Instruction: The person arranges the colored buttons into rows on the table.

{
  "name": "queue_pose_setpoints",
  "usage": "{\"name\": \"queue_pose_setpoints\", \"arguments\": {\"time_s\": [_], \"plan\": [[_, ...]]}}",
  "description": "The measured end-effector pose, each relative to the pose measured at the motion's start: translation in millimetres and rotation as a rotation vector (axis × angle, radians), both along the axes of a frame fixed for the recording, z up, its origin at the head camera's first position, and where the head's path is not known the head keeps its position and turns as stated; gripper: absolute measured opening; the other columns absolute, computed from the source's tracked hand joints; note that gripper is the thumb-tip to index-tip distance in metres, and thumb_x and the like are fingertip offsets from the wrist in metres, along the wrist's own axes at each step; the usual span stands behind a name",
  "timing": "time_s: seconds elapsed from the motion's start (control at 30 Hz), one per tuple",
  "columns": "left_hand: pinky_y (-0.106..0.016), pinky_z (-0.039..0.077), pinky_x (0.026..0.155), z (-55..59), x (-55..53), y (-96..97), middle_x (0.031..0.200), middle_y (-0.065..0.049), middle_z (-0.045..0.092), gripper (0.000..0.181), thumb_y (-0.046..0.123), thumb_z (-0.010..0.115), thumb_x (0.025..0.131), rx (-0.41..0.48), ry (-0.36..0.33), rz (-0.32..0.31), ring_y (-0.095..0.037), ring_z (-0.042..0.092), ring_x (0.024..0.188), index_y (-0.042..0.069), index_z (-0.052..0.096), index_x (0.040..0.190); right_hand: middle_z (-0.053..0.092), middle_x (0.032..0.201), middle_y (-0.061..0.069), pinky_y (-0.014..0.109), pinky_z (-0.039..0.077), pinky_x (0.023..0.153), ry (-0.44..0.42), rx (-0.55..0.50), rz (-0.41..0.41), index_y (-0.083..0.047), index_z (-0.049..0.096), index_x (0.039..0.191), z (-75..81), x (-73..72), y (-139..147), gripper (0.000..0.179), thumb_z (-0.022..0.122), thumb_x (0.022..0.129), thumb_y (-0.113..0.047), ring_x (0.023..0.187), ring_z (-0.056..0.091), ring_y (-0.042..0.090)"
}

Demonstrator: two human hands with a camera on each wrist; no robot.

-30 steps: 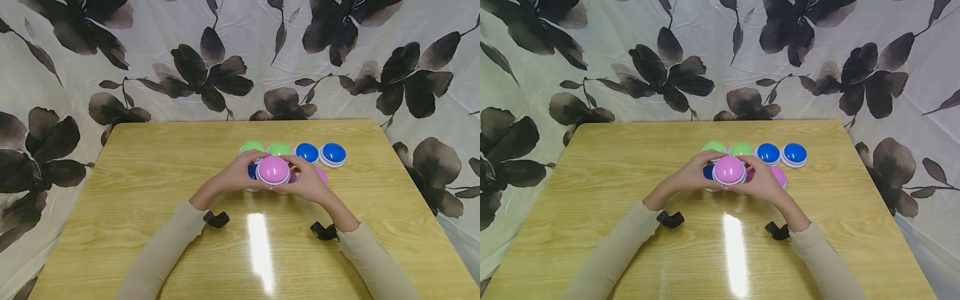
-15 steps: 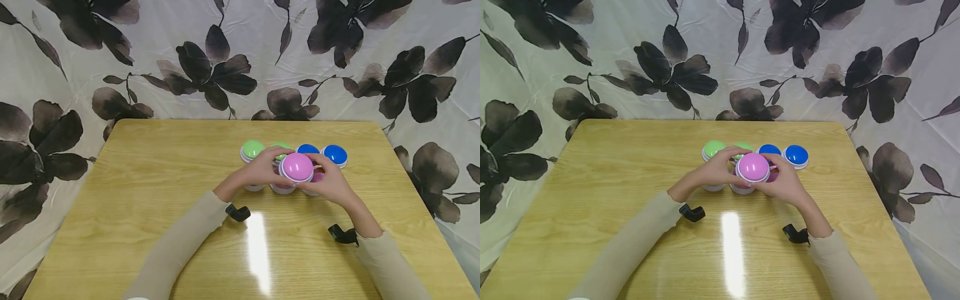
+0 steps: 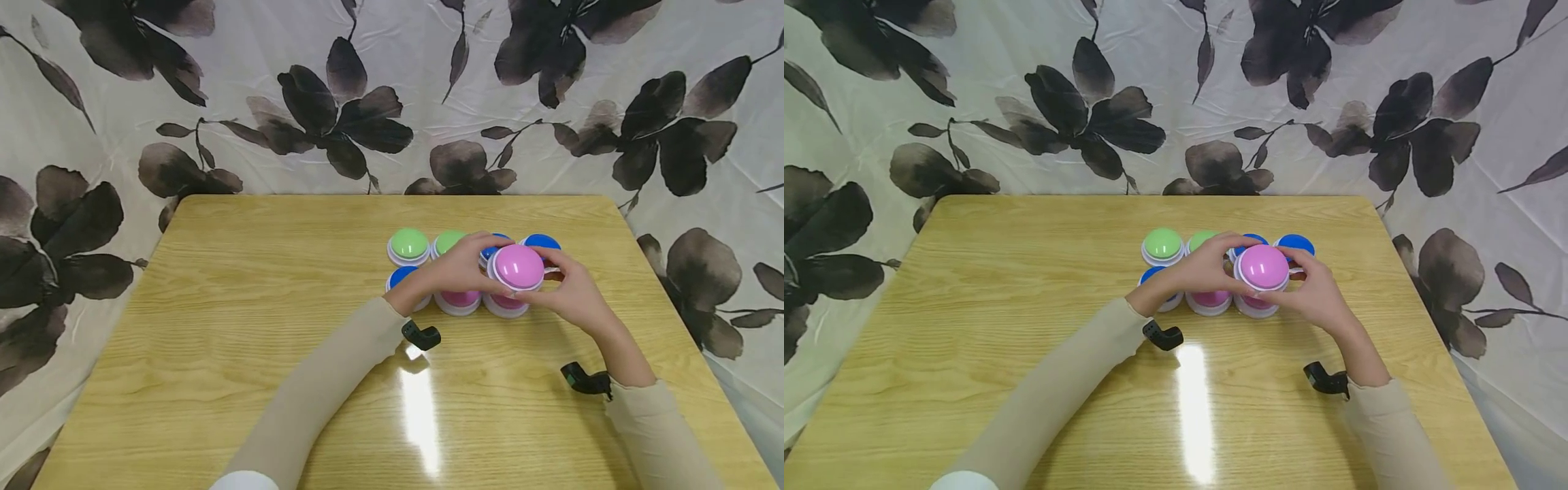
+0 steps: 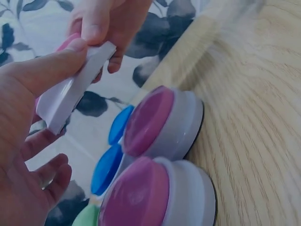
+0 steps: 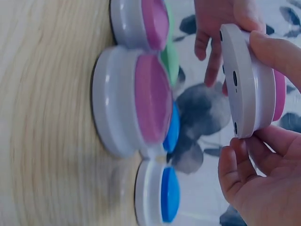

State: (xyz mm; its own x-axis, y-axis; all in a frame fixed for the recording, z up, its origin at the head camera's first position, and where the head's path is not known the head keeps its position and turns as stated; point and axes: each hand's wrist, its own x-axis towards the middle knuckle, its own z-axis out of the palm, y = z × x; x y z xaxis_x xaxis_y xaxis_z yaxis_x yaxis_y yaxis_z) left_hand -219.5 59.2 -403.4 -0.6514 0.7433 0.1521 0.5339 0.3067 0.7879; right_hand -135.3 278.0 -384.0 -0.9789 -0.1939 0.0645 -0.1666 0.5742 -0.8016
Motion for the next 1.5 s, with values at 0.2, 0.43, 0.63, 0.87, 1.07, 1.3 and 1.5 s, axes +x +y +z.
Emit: {"name": "queue_pose_setpoints", "arguments": {"time_s": [0.2, 0.43, 0.63, 0.87, 1.07, 1.3, 1.5], "plan": [[-0.028, 0.04, 0.101, -0.2, -6.3, 19.3, 0.139, 0.0, 0.049, 0.091, 0.045, 0.085, 0.071, -0.032, -0.029, -0.043, -0.009, 0.044, 0.125, 0.01, 0.044, 0.145, 0.049, 0.136, 0.012, 0.039, 0.047, 0.092, -0.028, 0.03, -0.032, -0.005, 0.044, 0.143, -3.9, 0.0, 16, 0.077, 0.083, 0.079, -0.021, 0.113, 0.047, 0.023], [-0.022, 0.038, 0.1, 0.1, -11.9, 39.2, 0.14, -0.001, 0.049, 0.091, 0.045, 0.085, 0.071, -0.088, -0.032, -0.063, -0.008, 0.044, 0.125, 0.01, 0.043, 0.145, 0.05, 0.131, 0.012, 0.026, 0.048, 0.086, -0.026, 0.029, -0.066, -0.002, 0.044, 0.142, -10.4, 0.4, 32, 0.074, 0.082, 0.081, -0.022, 0.109, 0.046, 0.019], [-0.022, 0.038, 0.1, -4.2, -13.7, 52.9, 0.141, 0.0, 0.047, 0.093, 0.046, 0.085, 0.071, -0.113, -0.052, -0.064, -0.008, 0.043, 0.126, 0.011, 0.042, 0.147, 0.05, 0.132, 0.013, 0.019, 0.047, 0.084, -0.038, 0.034, -0.103, -0.004, 0.043, 0.144, -16.1, -0.1, 43, 0.078, 0.083, 0.079, -0.022, 0.11, 0.045, 0.019], [-0.019, 0.038, 0.098, -7.5, -15.8, 68.1, 0.136, 0.001, 0.051, 0.09, 0.043, 0.085, 0.072, -0.122, -0.058, -0.075, -0.006, 0.045, 0.121, 0.011, 0.044, 0.145, 0.049, 0.131, 0.016, 0.015, 0.046, 0.081, -0.063, 0.035, -0.12, -0.003, 0.042, 0.144, -16.9, -0.3, 51, 0.079, 0.082, 0.08, -0.024, 0.109, 0.047, 0.023], [-0.019, 0.039, 0.097, -11.0, -15.6, 81.0, 0.138, 0.003, 0.049, 0.092, 0.044, 0.085, 0.072, -0.163, -0.091, -0.073, -0.005, 0.045, 0.121, 0.012, 0.042, 0.146, 0.048, 0.131, 0.018, 0.012, 0.045, 0.078, -0.087, 0.033, -0.126, -0.001, 0.041, 0.144, -21.9, 0.8, 60, 0.079, 0.081, 0.081, -0.025, 0.107, 0.047, 0.024], [-0.019, 0.037, 0.099, -16.3, -14.4, 95.1, 0.138, 0.004, 0.05, 0.09, 0.044, 0.084, 0.072, -0.203, -0.083, -0.063, -0.005, 0.045, 0.122, 0.012, 0.043, 0.146, 0.048, 0.131, 0.018, 0.012, 0.045, 0.081, -0.088, 0.027, -0.143, 0.0, 0.042, 0.143, -31.1, 0.5, 71, 0.076, 0.081, 0.081, -0.023, 0.107, 0.047, 0.02], [-0.018, 0.038, 0.097, -17.3, -15.7, 100.1, 0.134, 0.003, 0.053, 0.087, 0.047, 0.085, 0.071, -0.254, -0.04, -0.057, -0.006, 0.047, 0.118, 0.012, 0.048, 0.142, 0.047, 0.133, 0.02, 0.013, 0.046, 0.081, -0.121, 0.031, -0.159, 0.0, 0.042, 0.143, -37.2, 0.4, 76, 0.078, 0.082, 0.08, -0.025, 0.11, 0.05, 0.029]]}}
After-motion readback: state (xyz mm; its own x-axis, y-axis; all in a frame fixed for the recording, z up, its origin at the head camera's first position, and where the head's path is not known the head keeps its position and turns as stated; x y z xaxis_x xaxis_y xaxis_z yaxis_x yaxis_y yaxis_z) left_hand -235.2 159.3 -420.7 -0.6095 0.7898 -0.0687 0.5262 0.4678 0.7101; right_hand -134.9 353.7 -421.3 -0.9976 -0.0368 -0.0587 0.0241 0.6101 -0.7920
